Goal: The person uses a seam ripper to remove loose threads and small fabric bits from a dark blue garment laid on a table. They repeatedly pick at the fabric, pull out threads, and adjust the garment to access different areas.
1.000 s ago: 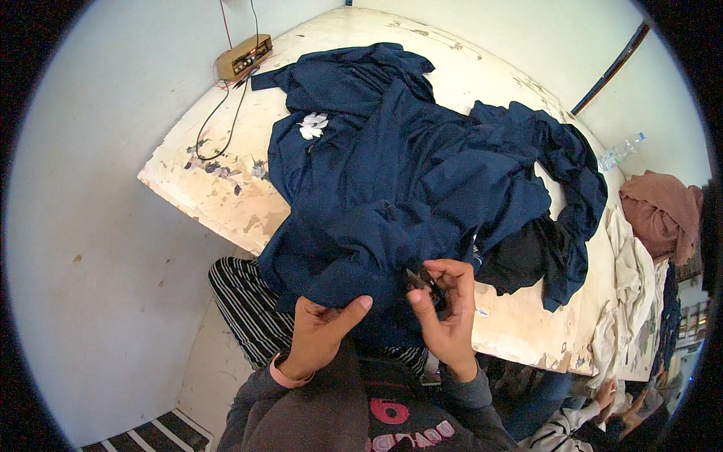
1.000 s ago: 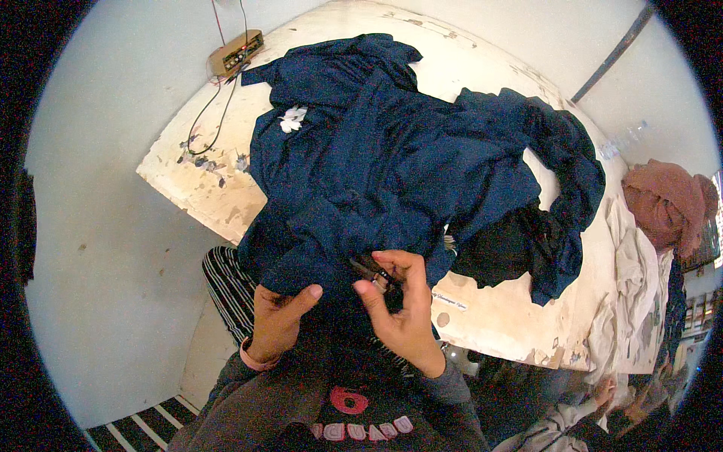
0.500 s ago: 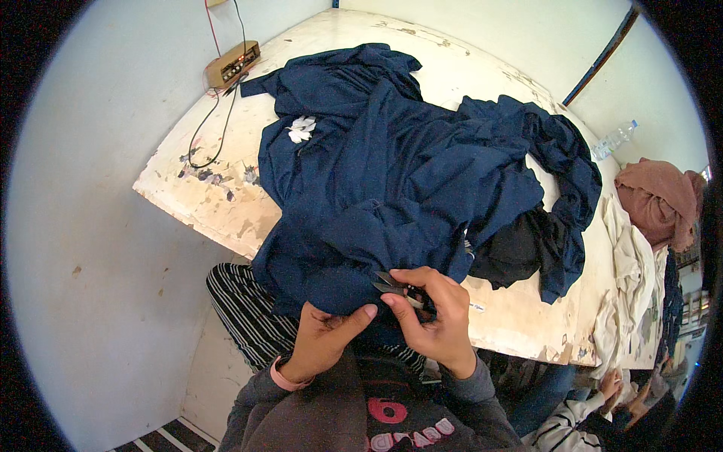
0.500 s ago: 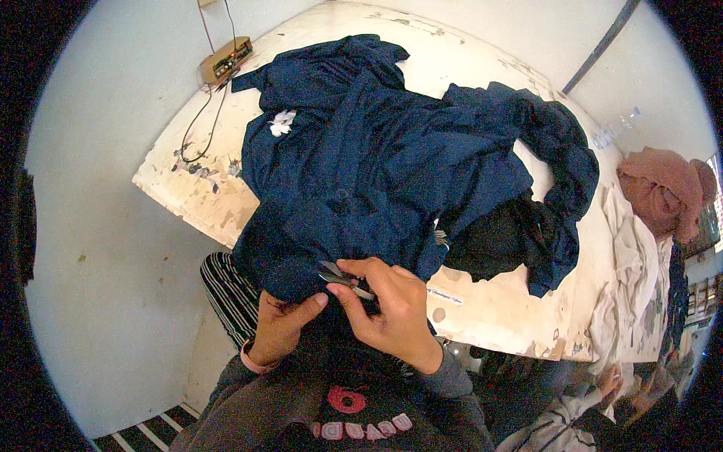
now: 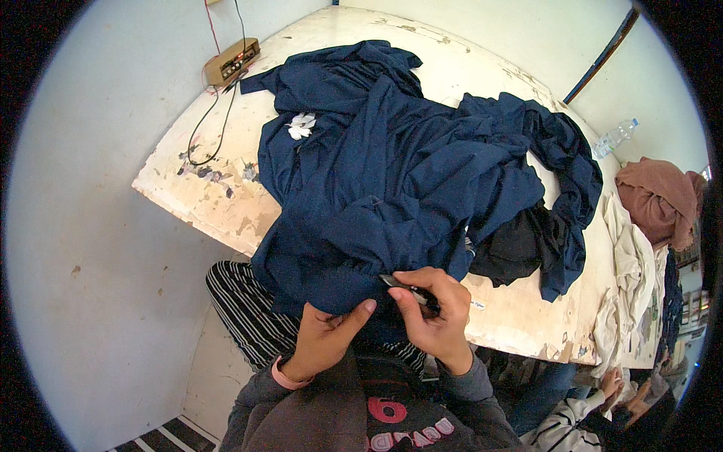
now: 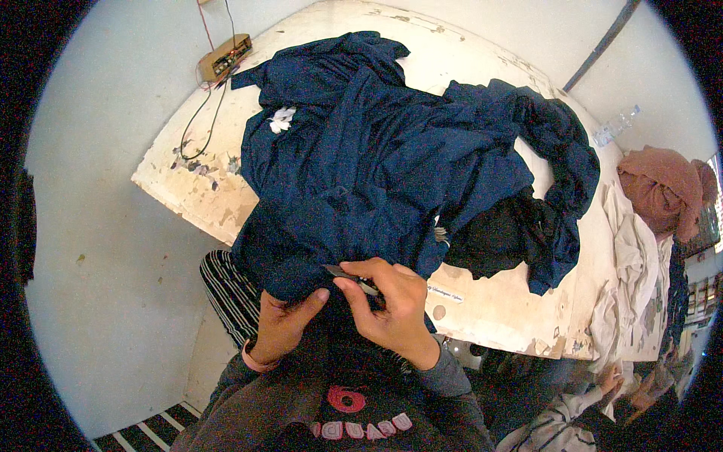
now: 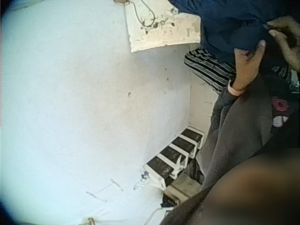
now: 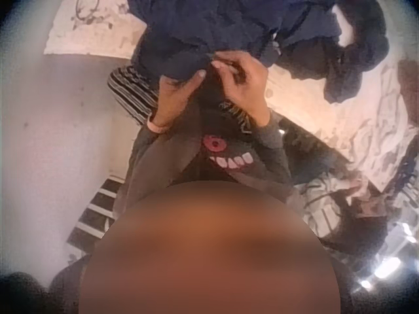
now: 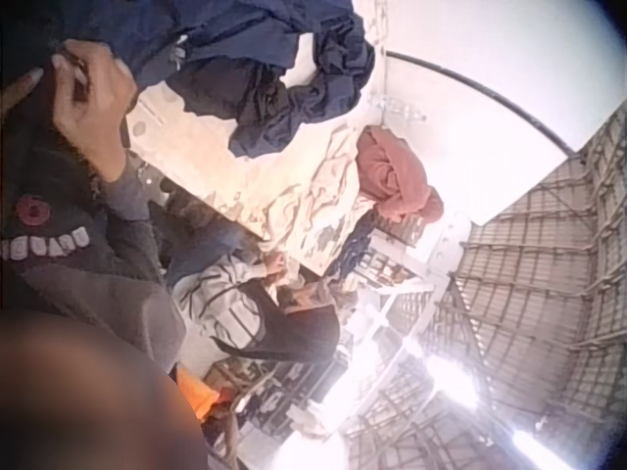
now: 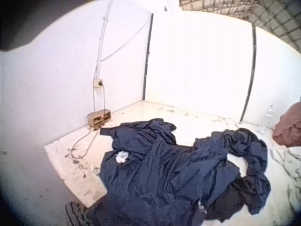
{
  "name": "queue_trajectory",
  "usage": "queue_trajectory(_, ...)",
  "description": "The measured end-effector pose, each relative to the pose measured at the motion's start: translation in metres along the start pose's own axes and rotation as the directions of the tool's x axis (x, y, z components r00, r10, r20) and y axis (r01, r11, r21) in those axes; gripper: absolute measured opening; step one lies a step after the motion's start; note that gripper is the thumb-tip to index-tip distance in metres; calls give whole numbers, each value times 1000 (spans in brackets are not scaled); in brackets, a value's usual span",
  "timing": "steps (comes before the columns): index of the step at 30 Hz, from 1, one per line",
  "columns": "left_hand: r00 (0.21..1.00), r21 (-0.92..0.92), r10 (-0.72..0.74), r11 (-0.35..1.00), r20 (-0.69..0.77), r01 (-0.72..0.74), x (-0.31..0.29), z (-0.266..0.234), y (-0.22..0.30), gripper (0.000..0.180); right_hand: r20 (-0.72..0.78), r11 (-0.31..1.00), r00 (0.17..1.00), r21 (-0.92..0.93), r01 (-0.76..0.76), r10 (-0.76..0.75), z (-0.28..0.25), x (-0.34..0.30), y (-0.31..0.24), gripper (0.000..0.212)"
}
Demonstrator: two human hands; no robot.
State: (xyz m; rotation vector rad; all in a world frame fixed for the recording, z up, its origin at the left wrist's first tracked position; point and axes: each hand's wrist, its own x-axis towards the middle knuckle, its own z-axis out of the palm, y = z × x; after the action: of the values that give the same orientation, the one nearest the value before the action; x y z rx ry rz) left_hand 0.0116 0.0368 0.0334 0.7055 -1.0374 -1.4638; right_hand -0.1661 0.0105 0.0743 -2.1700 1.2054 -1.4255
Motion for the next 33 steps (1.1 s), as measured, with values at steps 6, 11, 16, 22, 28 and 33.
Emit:
queue_trajectory(6,960,656,100,712,261,-252,1,-14,12,44,21,985,986,62,164,-166,3,-4,-2,47)
queue_trajectory(11,879,834,135,278,457,-476,14,-31,16,49,134,932,962,-247,264,-237,-5,-12,19,61)
queue_trajectory(16,889,852,275,285,366,-438,17,-35,15,44,60,934,966,-250,257,-250,-6,-19,27,48)
queue_trajectory(22,953,629,200,717,229,-302,19,-30,21,42,112,890,950,-334,311,-290,-9,-23,25,41)
queue_trajectory(28,992,-5,-107,994,-66,107,19,-25,15,51,206,935,958,-254,248,-198,-6,-25,25,40)
queue_trajectory(33,979,102,-202,974,-22,203,17,-27,17,56,-3,968,996,233,-89,93,10,-19,14,31)
